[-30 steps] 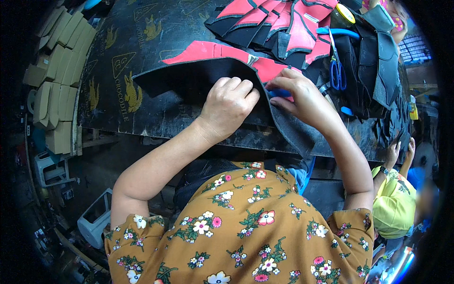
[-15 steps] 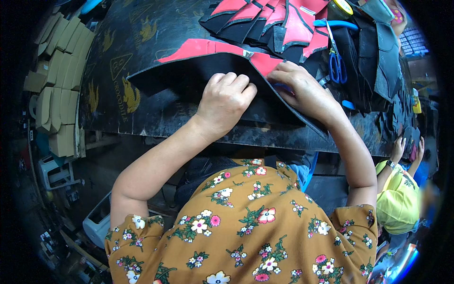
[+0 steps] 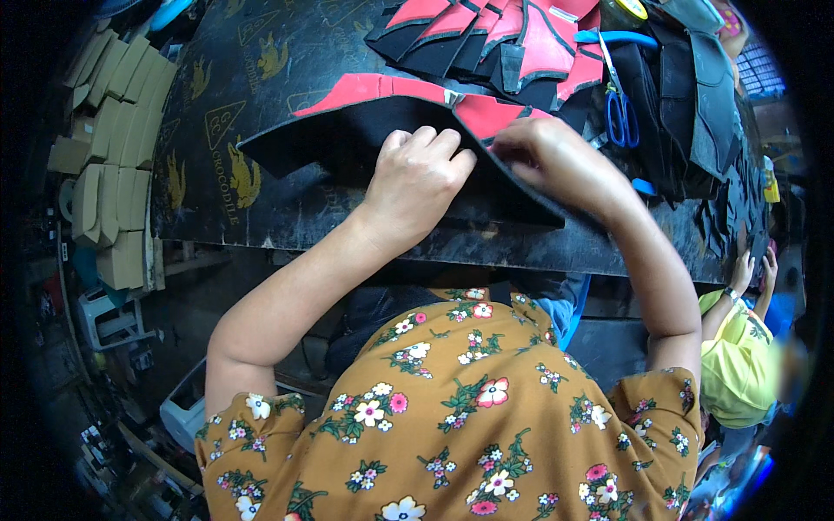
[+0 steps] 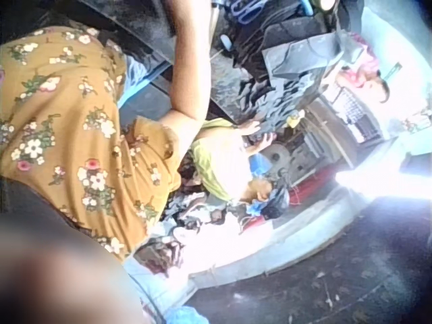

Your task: The person assembles life jacket components by hand, using a hammer to flatten seams and blue-handled scissors to trim blue foam strips. They insert the foam into pink and black fabric sections, fold edges, and press seams flat, repeating the process across multiple units.

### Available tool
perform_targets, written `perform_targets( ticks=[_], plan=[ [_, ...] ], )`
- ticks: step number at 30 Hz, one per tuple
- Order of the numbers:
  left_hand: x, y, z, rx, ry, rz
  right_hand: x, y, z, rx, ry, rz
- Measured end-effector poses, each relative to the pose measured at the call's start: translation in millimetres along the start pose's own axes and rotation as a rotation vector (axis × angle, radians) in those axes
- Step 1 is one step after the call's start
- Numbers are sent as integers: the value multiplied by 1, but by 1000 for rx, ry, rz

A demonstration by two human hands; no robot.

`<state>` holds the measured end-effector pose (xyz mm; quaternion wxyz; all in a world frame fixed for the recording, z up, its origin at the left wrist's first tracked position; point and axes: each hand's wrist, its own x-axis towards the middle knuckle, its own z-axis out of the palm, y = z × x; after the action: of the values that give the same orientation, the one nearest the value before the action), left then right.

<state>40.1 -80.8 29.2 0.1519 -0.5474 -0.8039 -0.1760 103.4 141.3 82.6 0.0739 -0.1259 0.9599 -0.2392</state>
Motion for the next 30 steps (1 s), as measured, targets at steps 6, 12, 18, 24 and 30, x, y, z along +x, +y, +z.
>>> perform_targets(
  ticks=[6, 12, 18, 24, 30],
  plan=[
    [5, 2, -1, 0, 39, 34, -17, -23, -13, -119, -103, -1],
    [3, -3, 4, -13, 43, 16, -23, -18, 43, -215, 359, 37],
    [0, -8, 8, -78, 41, -6, -9, 13, 31, 90, 245, 237],
    [-2, -8, 7, -61, 62, 43, 0, 19, 19, 96, 196, 203],
    [4, -2, 0, 30, -20, 65, 5, 18, 22, -92, 157, 127]
  ],
)
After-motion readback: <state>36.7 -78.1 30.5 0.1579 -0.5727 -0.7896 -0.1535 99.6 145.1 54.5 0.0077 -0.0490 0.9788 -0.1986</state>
